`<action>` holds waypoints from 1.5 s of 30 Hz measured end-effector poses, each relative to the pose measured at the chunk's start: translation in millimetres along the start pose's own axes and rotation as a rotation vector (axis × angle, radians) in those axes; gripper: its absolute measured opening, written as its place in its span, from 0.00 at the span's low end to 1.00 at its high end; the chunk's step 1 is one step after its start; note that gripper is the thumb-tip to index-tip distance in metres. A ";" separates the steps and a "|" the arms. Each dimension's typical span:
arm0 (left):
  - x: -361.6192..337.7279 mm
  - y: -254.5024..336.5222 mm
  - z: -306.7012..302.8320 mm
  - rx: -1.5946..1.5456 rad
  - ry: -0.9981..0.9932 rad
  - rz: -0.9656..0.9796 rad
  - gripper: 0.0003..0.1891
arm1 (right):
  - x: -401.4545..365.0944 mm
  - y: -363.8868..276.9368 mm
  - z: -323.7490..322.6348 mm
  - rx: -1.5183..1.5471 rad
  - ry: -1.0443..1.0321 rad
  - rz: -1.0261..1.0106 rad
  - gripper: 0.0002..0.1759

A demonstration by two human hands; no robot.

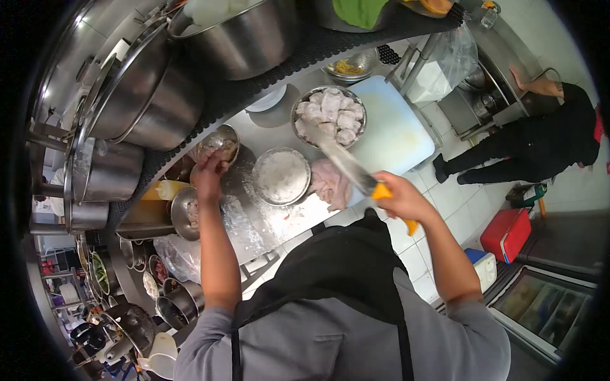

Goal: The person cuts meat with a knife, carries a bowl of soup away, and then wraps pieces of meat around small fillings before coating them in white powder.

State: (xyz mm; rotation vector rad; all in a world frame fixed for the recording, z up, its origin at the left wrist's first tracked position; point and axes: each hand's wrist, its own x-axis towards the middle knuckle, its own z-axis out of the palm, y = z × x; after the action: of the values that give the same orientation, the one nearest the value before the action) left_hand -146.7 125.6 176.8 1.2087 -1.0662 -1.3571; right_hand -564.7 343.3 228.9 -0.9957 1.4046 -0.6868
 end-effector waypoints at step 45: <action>-457.1 -38.2 70.7 -0.558 0.791 0.200 0.10 | 112.5 71.8 -122.0 -0.089 -0.885 0.448 0.23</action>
State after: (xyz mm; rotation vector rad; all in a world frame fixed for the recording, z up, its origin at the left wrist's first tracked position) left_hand -215.1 583.9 203.7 1.0268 -0.2095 -0.8050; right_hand -686.3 258.3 125.5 -0.8458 0.8120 0.1632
